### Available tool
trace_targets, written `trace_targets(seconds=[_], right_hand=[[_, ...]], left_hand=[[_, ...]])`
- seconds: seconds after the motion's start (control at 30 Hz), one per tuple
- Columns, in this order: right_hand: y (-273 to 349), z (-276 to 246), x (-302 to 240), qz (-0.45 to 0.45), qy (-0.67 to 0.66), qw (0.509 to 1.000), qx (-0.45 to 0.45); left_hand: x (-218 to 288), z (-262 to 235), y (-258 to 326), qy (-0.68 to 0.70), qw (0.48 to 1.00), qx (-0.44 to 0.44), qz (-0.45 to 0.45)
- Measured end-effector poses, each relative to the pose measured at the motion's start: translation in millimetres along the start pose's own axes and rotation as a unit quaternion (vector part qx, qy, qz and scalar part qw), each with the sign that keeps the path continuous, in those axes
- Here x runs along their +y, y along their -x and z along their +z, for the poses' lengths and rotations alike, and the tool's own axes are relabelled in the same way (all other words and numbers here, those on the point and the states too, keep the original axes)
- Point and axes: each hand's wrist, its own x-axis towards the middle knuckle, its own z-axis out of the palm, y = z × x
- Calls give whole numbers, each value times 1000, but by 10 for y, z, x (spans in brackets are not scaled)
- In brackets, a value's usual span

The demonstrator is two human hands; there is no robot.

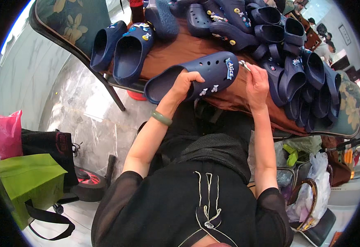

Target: Manually applying decorative charms and accessories to clogs.

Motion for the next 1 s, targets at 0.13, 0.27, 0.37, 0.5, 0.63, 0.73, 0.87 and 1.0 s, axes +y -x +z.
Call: trace_targets(seconds=[0.13, 0.27, 0.37, 0.5, 0.63, 0.73, 0.87, 1.0], right_hand=[[-305, 129, -415, -179, 63, 982, -25], [-342, 361, -440, -227, 74, 966, -96], [-398, 235, -473, -207, 61, 962, -164], [-413, 179, -525, -224, 55, 954, -193], [-494, 199, -566, -253, 71, 931, -253], [-554, 224, -597, -234, 55, 926, -290], [-669, 343, -366, -187, -40, 921, -338], [-682, 518, -97, -127, -92, 945, -288]], left_hand=[[-11, -25, -15, 3, 1000, -21, -14], [-59, 0, -43, 15, 999, -38, 5], [-36, -21, -47, 10, 999, -38, 5], [-64, -40, -34, -22, 999, -33, 25], [-134, -37, -9, -47, 996, -10, 76], [-142, -64, 12, -45, 997, -11, 67], [-117, -85, -42, -27, 997, -25, 60], [-78, -20, -102, -31, 999, -23, 22]])
